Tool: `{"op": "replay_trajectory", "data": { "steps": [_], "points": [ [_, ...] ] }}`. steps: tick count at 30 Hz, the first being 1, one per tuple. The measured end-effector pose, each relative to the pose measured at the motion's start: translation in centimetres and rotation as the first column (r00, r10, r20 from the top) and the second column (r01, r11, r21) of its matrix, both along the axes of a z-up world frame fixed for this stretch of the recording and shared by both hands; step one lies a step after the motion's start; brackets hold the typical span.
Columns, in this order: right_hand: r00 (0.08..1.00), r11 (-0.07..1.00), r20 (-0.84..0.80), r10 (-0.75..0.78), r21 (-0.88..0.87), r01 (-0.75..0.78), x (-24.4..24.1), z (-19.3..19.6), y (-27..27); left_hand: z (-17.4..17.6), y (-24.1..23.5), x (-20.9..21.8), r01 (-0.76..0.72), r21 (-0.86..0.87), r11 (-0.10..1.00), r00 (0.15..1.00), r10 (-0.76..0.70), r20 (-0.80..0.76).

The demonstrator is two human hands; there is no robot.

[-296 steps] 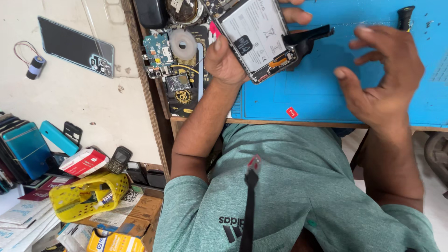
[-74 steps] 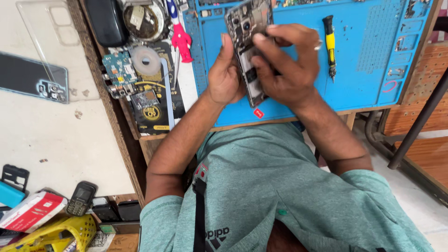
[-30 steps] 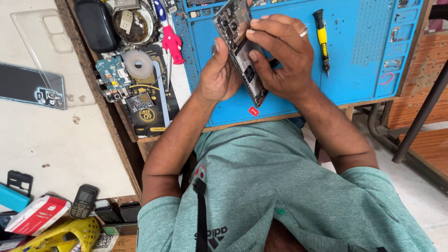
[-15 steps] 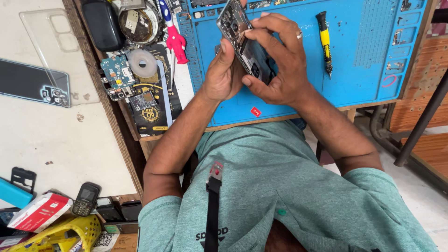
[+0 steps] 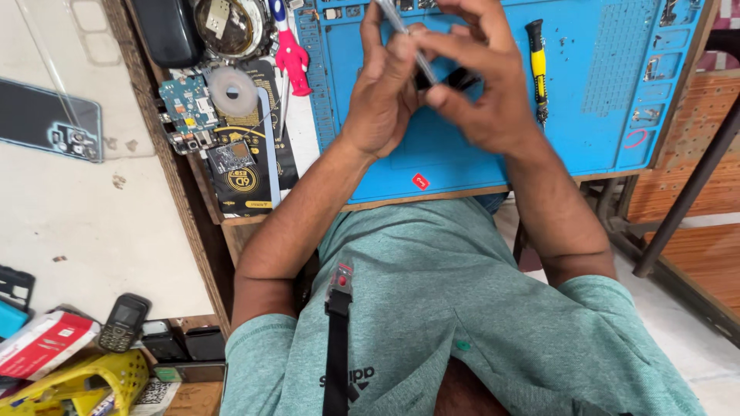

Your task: The person disassembles a smartphone using a screwdriver and a prying tool, removes the back cover, and manipulates internal components including the battery and camera module. The person then reassembles the phone by reconnecting cables and replacing the back cover.

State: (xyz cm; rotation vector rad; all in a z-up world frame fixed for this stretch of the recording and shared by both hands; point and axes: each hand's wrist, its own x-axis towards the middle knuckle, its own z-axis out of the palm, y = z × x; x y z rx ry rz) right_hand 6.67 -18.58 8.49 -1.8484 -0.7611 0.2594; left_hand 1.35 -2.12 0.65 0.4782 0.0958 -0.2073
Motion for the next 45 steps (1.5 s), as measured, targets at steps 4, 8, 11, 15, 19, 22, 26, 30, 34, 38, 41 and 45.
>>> {"op": "replay_trajectory", "data": {
  "steps": [4,8,11,15,19,22,26,30,34,38,41,45],
  "points": [
    [0.972,0.986,-0.237,0.006,0.165,0.034,0.6,-0.4,-1.4,0.7,0.3,0.0,0.047,0.146,0.988,0.999,-0.049,0.012],
    [0.959,0.981,-0.272,-0.074,0.152,0.119,0.5,-1.1,-2.6,1.3,0.6,0.2,0.048,0.244,0.969,0.998,-0.059,0.038],
    [0.933,0.971,-0.341,-0.111,0.163,0.175,0.5,-1.7,-3.4,1.2,0.4,0.1,0.054,0.262,0.963,0.995,-0.075,0.070],
    [0.944,0.953,-0.298,-0.142,0.218,0.212,0.2,-2.4,-3.2,0.7,0.1,0.1,0.005,0.283,0.959,0.996,-0.029,0.083],
    [0.981,0.969,-0.097,-0.166,0.167,0.180,0.1,-2.1,-4.2,0.3,-1.0,0.4,-0.071,0.260,0.963,0.985,0.028,0.168],
    [0.977,0.979,0.085,-0.198,0.060,0.193,0.3,-1.8,-4.3,0.4,-0.3,0.2,-0.040,0.368,0.929,0.995,0.001,0.104],
    [0.955,0.961,0.102,-0.278,0.014,0.278,0.1,-2.3,-4.6,0.6,-0.2,0.5,0.007,0.454,0.891,0.996,-0.047,0.076],
    [0.954,0.938,-0.060,-0.294,0.174,0.300,-0.2,-3.2,-4.3,1.0,-0.3,0.5,-0.108,0.510,0.853,0.971,-0.020,0.239],
    [0.946,0.929,-0.096,-0.308,0.183,0.322,-0.2,-3.8,-4.3,0.7,-0.4,0.5,-0.044,0.557,0.829,0.989,-0.044,0.142],
    [0.940,0.914,-0.135,-0.312,0.226,0.336,-0.4,-4.4,-4.1,0.2,-0.7,0.4,-0.167,0.546,0.821,0.957,0.003,0.290],
    [0.929,0.904,-0.169,-0.330,0.225,0.362,-0.5,-4.4,-3.9,0.2,-0.7,0.6,-0.181,0.549,0.816,0.957,0.018,0.289],
    [0.913,0.890,-0.215,-0.346,0.234,0.392,-0.6,-4.1,-3.7,0.3,-0.4,0.7,-0.086,0.570,0.817,0.987,-0.006,0.158]
  ]
}}
